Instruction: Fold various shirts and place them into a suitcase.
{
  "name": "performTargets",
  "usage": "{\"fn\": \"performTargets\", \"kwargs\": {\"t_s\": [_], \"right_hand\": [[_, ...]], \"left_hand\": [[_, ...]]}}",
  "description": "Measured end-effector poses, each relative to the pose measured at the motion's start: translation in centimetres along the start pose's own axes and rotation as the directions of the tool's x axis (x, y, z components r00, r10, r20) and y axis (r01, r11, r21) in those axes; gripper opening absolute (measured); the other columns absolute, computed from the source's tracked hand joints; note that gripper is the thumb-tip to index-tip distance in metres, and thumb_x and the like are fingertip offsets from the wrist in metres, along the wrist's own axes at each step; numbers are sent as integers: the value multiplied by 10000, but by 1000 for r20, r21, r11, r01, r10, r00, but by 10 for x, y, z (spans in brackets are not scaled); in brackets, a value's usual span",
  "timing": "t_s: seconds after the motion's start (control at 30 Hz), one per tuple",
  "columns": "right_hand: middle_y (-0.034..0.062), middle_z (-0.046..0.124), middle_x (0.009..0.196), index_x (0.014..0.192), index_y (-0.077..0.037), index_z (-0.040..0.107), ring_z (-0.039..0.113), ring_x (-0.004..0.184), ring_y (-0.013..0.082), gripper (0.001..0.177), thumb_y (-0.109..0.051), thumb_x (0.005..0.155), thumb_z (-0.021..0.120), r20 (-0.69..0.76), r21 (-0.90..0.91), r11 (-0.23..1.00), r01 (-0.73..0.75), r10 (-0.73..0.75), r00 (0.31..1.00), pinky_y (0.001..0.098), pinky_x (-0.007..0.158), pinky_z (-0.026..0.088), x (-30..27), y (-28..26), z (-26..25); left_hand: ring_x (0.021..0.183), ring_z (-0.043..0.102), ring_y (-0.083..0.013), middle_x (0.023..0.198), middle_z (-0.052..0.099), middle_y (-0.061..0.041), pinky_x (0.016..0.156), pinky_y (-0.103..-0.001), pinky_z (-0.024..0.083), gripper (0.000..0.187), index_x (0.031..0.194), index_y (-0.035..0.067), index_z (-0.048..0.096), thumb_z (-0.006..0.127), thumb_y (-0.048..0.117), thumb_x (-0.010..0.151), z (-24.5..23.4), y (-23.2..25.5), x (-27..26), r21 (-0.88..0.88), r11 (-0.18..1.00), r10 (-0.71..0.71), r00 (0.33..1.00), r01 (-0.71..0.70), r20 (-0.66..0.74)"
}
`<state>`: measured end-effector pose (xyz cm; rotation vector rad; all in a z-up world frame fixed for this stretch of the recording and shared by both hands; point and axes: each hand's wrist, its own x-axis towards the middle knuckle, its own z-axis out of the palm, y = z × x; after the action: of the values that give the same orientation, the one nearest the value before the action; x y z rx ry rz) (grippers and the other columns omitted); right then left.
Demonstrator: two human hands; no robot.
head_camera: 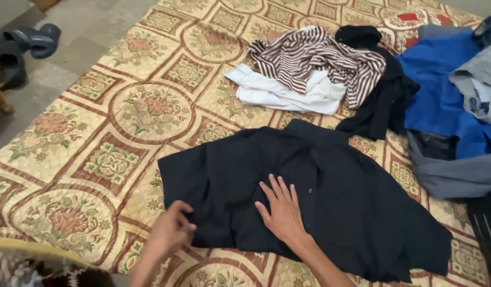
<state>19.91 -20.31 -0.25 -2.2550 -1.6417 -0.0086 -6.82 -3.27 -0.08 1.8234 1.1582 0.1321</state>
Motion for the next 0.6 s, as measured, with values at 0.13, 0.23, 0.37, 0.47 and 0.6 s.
{"fn": "performTargets", "kwargs": {"t_s": [0.13,0.23,0.37,0.47,0.6], "right_hand": [[187,410,1570,1425,-94,529,326,1476,377,616,-376,903,692,-6,19,994,-104,104,995,568,1186,218,23,-20,-6],[193,380,1589,1449,-93,502,303,1497,378,654,-397,900,687,-27,88,994,-71,74,997,565,1211,204,54,-49,-15],[239,296,1610,1515,-82,435,227,1496,426,730,-450,921,645,8,94,995,39,-40,999,627,1178,150,94,-69,22],[250,258,1613,1541,-90,397,185,1498,440,744,-502,951,587,57,15,1000,18,-19,998,658,1164,122,100,-64,51],[254,264,1608,1525,-95,395,193,1498,439,713,-503,963,555,69,-34,999,5,-2,998,657,1168,125,102,-68,51]], "left_hand": [[789,768,-299,823,784,-161,751,-417,573,418,1109,71,708,771,336,792,-30,-15,24,22,999,-26,974,32,-227],[869,707,-408,917,717,-266,799,-495,543,663,1034,-88,684,721,556,880,-26,9,43,107,983,-68,831,152,-552],[934,694,-451,958,715,-276,797,-525,540,677,991,-35,695,785,595,762,6,16,73,132,950,-184,848,283,-497],[962,696,-458,964,722,-270,824,-524,539,533,980,4,708,781,495,786,15,-1,92,24,983,-146,858,181,-492],[981,671,-493,981,712,-281,791,-540,531,406,1062,-11,643,700,364,919,6,31,87,-29,973,177,815,-231,-552]]}}
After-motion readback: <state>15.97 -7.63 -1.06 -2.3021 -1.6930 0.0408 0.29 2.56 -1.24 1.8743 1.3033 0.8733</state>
